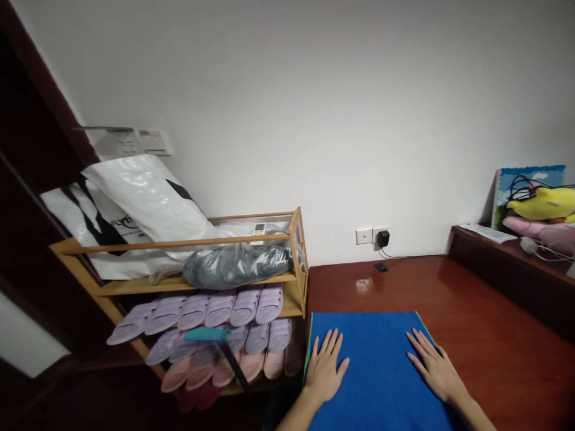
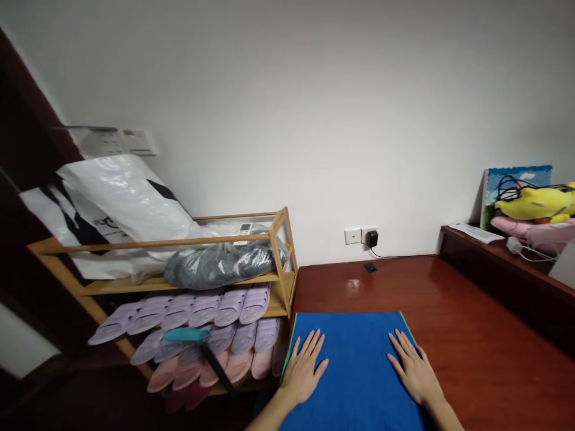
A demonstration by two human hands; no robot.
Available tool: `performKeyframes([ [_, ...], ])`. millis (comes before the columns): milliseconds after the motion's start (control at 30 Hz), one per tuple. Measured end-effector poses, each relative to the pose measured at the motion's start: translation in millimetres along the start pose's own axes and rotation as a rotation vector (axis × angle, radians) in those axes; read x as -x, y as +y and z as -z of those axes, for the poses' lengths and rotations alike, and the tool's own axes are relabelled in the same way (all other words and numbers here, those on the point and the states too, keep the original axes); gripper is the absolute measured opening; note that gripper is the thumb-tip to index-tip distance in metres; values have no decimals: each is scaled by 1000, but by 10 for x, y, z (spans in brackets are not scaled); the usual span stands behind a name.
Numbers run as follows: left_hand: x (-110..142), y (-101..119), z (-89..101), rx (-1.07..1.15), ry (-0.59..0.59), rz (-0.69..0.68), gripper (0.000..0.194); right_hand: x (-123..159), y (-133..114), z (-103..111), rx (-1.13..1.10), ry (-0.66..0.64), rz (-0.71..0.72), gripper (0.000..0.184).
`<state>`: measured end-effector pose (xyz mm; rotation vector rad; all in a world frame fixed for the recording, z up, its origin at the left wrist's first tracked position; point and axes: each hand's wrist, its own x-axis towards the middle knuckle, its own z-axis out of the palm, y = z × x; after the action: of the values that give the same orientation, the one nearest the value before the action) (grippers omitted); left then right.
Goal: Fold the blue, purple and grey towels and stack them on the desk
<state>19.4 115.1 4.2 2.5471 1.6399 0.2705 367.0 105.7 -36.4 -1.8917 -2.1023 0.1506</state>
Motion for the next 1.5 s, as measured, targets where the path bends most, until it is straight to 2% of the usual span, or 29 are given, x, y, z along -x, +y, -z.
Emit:
performKeyframes([
  [133,53,34,-1,-16,81,118,56,164,62,-32,92,100,39,59],
  [233,139,108,44,-6,116,25,52,398,-14,-60,127,169,72,62],
  [300,218,159,32,5,123,-42,53,551,-86,-76,109,135,109,64],
  [400,320,204,-46,12,107,-42,58,680,-163,-82,92,53,120,61],
  [533,384,245,-54,-19,96,-23,56,678,-234,-24,112,70,118,60],
  [600,441,277,-11,-32,114,-37,54,703,-281,-7,148,155,81,62],
  [700,606,308,13,-37,127,-67,55,852,-341,-65,202,267,-60,71],
  [867,797,258,-57,-28,89,-47,60,1079,-313,-202,211,176,-76,73],
  [1033,628,245,-1,-14,71,-33,57,895,-304,-61,172,104,-94,70],
  [1133,620,311,8,-25,92,4,55,853,-411,-21,168,153,-94,72],
  [1233,737,356,-83,-23,115,-19,56,938,-549,-128,170,202,-65,66],
  [1333,774,313,-188,-6,102,-66,58,939,-608,-263,161,152,-52,60],
  [1400,673,245,-206,7,97,-69,58,804,-589,-296,149,121,-36,62],
  [1500,363,125,-160,22,92,-44,57,421,-539,-275,131,106,-16,64],
])
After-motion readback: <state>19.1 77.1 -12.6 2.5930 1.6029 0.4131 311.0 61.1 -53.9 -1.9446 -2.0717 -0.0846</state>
